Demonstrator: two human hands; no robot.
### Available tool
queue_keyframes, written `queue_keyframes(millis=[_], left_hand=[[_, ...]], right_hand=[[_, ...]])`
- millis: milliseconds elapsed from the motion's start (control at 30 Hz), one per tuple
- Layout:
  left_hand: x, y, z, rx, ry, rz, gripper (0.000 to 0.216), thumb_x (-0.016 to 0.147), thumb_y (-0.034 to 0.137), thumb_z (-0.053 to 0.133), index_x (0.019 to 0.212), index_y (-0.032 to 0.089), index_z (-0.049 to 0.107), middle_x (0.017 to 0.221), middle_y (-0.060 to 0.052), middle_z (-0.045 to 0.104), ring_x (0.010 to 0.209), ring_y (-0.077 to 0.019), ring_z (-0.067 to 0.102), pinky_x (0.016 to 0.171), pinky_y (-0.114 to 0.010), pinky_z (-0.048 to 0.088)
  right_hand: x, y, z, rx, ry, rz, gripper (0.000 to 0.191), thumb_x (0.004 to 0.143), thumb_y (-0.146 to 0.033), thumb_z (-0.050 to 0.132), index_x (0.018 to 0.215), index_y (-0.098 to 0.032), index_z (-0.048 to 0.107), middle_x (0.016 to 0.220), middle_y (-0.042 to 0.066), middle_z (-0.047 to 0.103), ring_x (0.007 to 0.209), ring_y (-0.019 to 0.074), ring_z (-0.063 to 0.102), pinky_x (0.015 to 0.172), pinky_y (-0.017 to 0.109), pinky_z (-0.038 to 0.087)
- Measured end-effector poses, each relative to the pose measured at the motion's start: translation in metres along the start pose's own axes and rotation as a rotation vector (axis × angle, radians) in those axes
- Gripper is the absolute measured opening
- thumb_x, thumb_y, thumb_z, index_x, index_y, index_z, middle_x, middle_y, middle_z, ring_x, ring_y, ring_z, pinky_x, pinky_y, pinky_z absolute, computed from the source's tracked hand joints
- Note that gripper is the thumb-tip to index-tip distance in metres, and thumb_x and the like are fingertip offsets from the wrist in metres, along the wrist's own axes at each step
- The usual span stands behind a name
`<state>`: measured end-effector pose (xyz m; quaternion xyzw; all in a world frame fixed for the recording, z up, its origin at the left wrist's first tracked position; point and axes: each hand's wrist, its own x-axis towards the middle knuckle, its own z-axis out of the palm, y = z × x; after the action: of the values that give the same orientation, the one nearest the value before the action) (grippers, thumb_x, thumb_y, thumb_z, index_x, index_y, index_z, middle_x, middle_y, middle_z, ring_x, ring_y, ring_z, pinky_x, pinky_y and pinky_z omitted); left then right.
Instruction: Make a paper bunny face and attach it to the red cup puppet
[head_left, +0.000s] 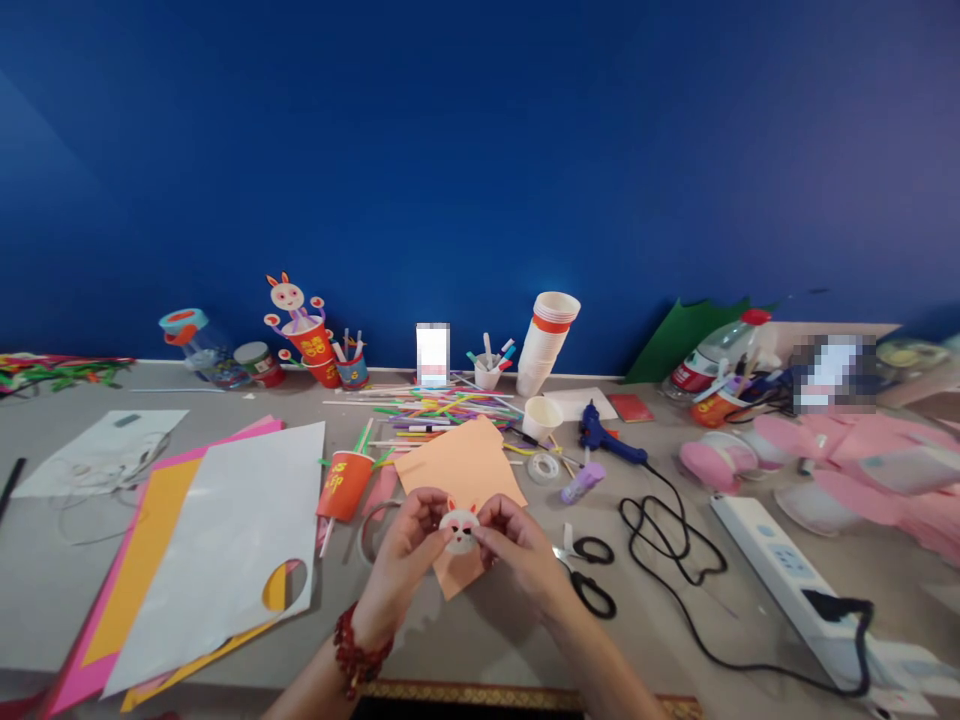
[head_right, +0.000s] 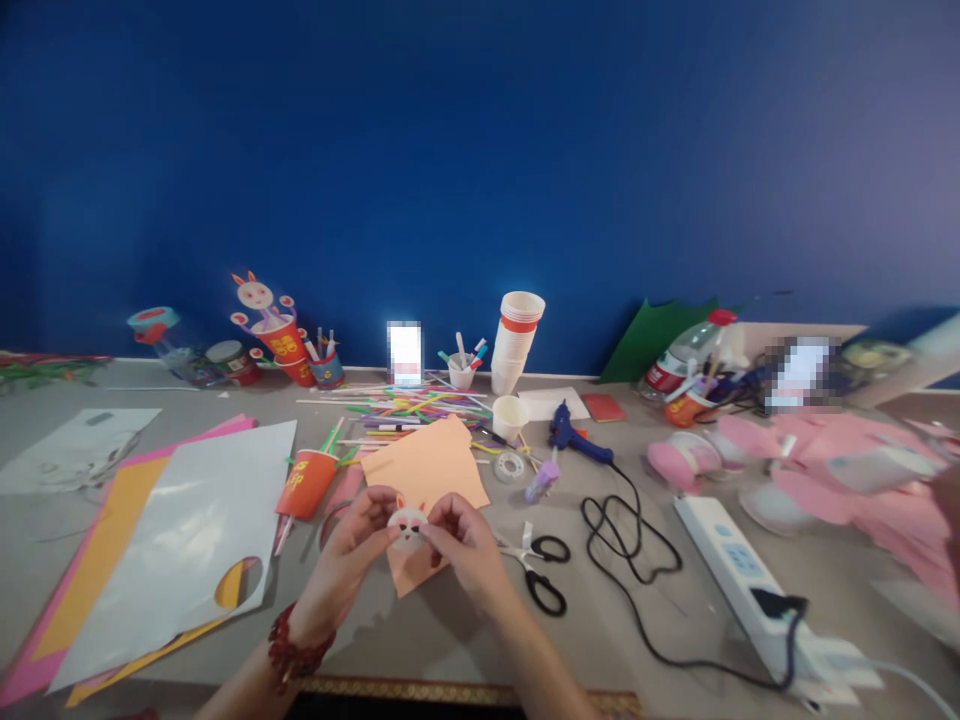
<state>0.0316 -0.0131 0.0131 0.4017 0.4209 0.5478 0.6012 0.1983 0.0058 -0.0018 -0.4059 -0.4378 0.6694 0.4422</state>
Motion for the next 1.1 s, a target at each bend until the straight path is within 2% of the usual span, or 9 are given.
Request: queue_keyframes(millis=[267, 433, 567, 667, 767, 867, 900, 1000, 1100], left_hand=[[-0.001, -0.006, -0.001, 0.055, 0.004, 0.069, 0.037, 0.077, 0.029, 0.074, 0.109, 0.02, 0.058, 0.104, -0.008, 0.066, 0.098, -0.0222, 0.064, 0.087, -0.034, 0.049], [0.0, -0.01, -0.003, 0.047, -0.044, 0.037, 0.036, 0.082, 0.028, 0.07, 0.113, 0.02, 0.053, 0.093, -0.006, 0.07, 0.092, -0.0203, 0.065, 0.083, -0.033, 0.048], [0.0, -0.019, -0.001, 0.064, -0.012, 0.065, 0.035, 0.082, 0.027, 0.069, 0.112, 0.02, 0.052, 0.104, -0.009, 0.069, 0.1, -0.0226, 0.065, 0.087, -0.035, 0.049], [0.0, -0.022, -0.002, 0.139, -0.044, 0.099, 0.033, 0.086, 0.025, 0.065, 0.115, 0.02, 0.05, 0.105, -0.009, 0.069, 0.099, -0.0217, 0.066, 0.087, -0.036, 0.051], [0.005, -0.006, -0.018, 0.387, -0.034, 0.277, 0.027, 0.089, 0.024, 0.06, 0.116, 0.02, 0.054, 0.105, -0.009, 0.066, 0.094, -0.0205, 0.065, 0.083, -0.035, 0.053], [0.018, 0.029, -0.05, 0.722, 0.112, 0.58, 0.015, 0.09, 0.025, 0.06, 0.102, 0.019, 0.064, 0.107, -0.008, 0.065, 0.102, -0.0234, 0.06, 0.09, -0.038, 0.05], [0.022, 0.041, -0.062, 0.794, 0.164, 0.63, 0.012, 0.09, 0.027, 0.061, 0.099, 0.02, 0.066, 0.102, -0.006, 0.066, 0.1, -0.0232, 0.06, 0.09, -0.038, 0.049], [0.03, 0.066, -0.086, 0.775, 0.255, 0.571, 0.016, 0.09, 0.034, 0.06, 0.096, 0.021, 0.068, 0.097, -0.006, 0.066, 0.092, -0.0224, 0.059, 0.084, -0.036, 0.05], [0.026, 0.062, -0.085, 0.631, 0.224, 0.393, 0.019, 0.091, 0.037, 0.059, 0.098, 0.021, 0.066, 0.096, -0.006, 0.067, 0.086, -0.0209, 0.061, 0.074, -0.033, 0.052]], right_hand=[[0.001, 0.006, -0.004, 0.006, 0.01, -0.042, 0.035, 0.072, -0.043, 0.081, 0.077, -0.019, 0.056, 0.064, -0.005, 0.053, 0.055, 0.0098, 0.049, 0.053, 0.022, 0.042], [0.005, 0.007, -0.004, -0.005, 0.014, -0.044, 0.034, 0.073, -0.043, 0.08, 0.076, -0.019, 0.056, 0.064, -0.005, 0.053, 0.055, 0.0097, 0.05, 0.053, 0.021, 0.041], [0.007, 0.008, -0.003, -0.006, 0.011, -0.053, 0.036, 0.072, -0.046, 0.08, 0.076, -0.019, 0.056, 0.064, -0.005, 0.053, 0.054, 0.0092, 0.048, 0.053, 0.022, 0.042], [0.007, 0.008, -0.003, 0.006, 0.026, -0.039, 0.037, 0.071, -0.047, 0.08, 0.075, -0.019, 0.056, 0.062, -0.005, 0.051, 0.054, 0.0094, 0.048, 0.053, 0.022, 0.043], [0.008, 0.006, -0.008, 0.012, 0.068, -0.017, 0.039, 0.07, -0.049, 0.081, 0.075, -0.019, 0.056, 0.061, -0.005, 0.052, 0.05, 0.0095, 0.048, 0.05, 0.022, 0.041], [0.01, 0.004, -0.016, 0.003, 0.131, -0.036, 0.04, 0.069, -0.049, 0.081, 0.075, -0.02, 0.055, 0.061, -0.005, 0.053, 0.049, 0.0095, 0.048, 0.048, 0.022, 0.038], [0.011, 0.003, -0.019, -0.003, 0.145, -0.044, 0.04, 0.07, -0.049, 0.081, 0.075, -0.02, 0.055, 0.061, -0.005, 0.053, 0.049, 0.0097, 0.048, 0.048, 0.022, 0.038], [0.013, 0.004, -0.022, -0.019, 0.158, -0.057, 0.039, 0.07, -0.049, 0.081, 0.074, -0.019, 0.056, 0.06, -0.004, 0.054, 0.05, 0.0103, 0.048, 0.048, 0.023, 0.037], [0.013, 0.008, -0.02, -0.02, 0.145, -0.059, 0.04, 0.07, -0.049, 0.081, 0.073, -0.019, 0.056, 0.058, -0.005, 0.054, 0.049, 0.0099, 0.048, 0.049, 0.023, 0.037]])
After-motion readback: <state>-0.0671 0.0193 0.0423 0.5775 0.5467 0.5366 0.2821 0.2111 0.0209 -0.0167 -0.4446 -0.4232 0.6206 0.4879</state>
